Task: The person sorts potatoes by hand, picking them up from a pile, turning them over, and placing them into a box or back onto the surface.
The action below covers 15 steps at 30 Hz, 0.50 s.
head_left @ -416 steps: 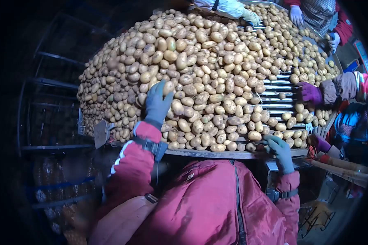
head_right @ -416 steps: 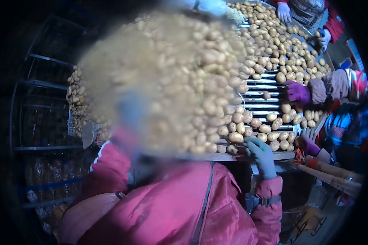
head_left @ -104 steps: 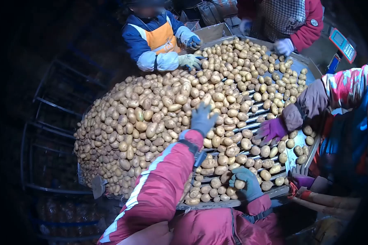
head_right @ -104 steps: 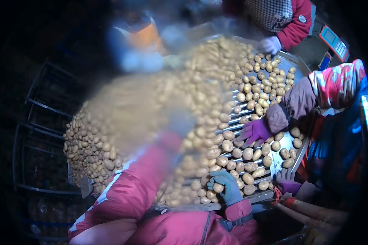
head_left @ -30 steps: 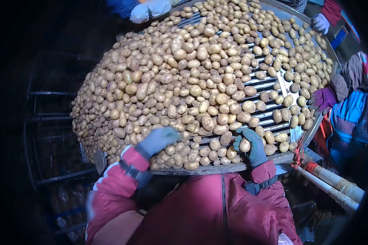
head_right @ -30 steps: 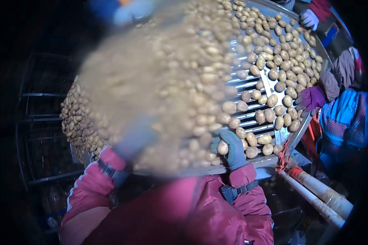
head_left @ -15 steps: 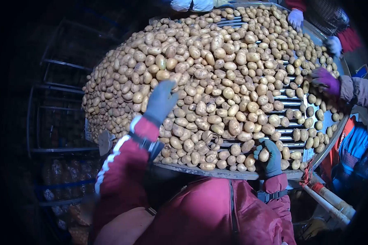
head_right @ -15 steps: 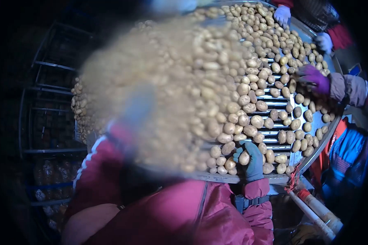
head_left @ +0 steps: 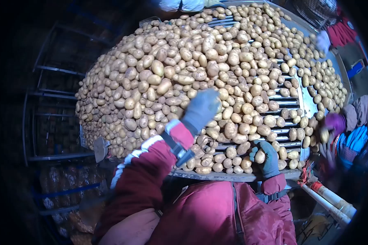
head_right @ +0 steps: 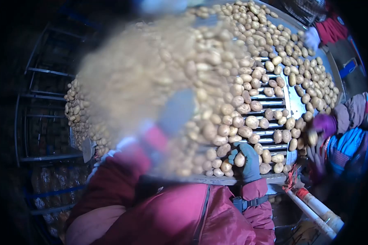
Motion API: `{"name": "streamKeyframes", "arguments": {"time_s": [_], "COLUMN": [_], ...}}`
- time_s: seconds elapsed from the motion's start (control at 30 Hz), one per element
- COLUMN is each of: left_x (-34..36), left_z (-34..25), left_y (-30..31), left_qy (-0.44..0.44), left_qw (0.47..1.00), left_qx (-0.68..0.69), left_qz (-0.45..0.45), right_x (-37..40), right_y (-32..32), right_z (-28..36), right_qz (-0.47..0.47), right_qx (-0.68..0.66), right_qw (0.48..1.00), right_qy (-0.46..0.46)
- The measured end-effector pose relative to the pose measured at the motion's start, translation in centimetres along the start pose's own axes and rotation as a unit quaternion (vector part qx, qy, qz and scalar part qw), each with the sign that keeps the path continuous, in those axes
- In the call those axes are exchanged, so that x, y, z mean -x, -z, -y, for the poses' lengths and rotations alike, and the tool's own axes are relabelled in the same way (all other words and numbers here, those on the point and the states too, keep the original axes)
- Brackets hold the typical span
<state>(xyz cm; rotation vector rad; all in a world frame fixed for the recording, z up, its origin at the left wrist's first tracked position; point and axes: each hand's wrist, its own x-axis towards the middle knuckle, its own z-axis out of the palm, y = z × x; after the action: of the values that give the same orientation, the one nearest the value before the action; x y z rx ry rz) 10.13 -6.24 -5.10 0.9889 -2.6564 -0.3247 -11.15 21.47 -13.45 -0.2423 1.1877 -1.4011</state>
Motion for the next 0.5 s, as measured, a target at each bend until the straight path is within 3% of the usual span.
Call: {"name": "streamKeyframes", "arguments": {"time_s": [0.03, 0.07, 0.1, 0.17, 0.23, 0.3, 0.33, 0.37, 0.4, 0.43, 0.5], "left_x": [-2.9, -3.8, -5.0, -6.5, -7.8, -8.0, -7.6, -6.3, -6.6, -7.1, -4.9], "left_z": [0.5, 4.4, 6.3, 9.2, 12.1, 13.5, 13.9, 13.5, 7.5, 0.8, -3.5], "left_y": [0.9, -0.2, 0.0, -0.5, -3.0, -3.0, -3.4, -3.4, -0.3, 3.6, 4.2], "left_qy": [0.027, -0.066, -0.036, -0.013, 0.011, -0.019, -0.04, -0.075, 0.13, 0.326, 0.342], "left_qw": [0.975, 0.973, 0.962, 0.98, 0.975, 0.974, 0.971, 0.994, 0.985, 0.9, 0.87], "left_qx": [-0.212, -0.191, -0.252, -0.185, -0.223, -0.219, -0.222, -0.066, 0.109, 0.267, 0.336], "left_qz": [0.064, -0.108, -0.099, -0.07, 0.018, 0.05, 0.076, -0.054, 0.031, 0.112, 0.113], "right_x": [-0.1, -0.3, 0.6, 1.0, 1.3, 1.0, 0.8, 1.4, 1.3, 0.8, 1.2], "right_y": [0.5, 0.7, -1.1, -1.5, -2.6, -1.1, -0.7, -1.4, -1.2, -1.1, -2.7], "right_z": [-0.7, -1.0, 1.7, 2.6, 4.0, 2.3, 1.7, 2.3, 2.5, 2.5, 3.5], "right_qz": [0.011, 0.005, -0.001, 0.021, 0.017, 0.065, 0.046, 0.029, 0.03, 0.036, 0.059], "right_qx": [0.096, 0.085, -0.082, -0.058, -0.035, 0.087, 0.024, 0.012, -0.055, -0.124, -0.226], "right_qw": [0.994, 0.995, 0.995, 0.997, 0.998, 0.993, 0.999, 0.999, 0.998, 0.989, 0.963], "right_qy": [0.053, 0.046, -0.056, -0.046, -0.045, 0.049, -0.003, 0.016, -0.032, -0.076, -0.137]}}
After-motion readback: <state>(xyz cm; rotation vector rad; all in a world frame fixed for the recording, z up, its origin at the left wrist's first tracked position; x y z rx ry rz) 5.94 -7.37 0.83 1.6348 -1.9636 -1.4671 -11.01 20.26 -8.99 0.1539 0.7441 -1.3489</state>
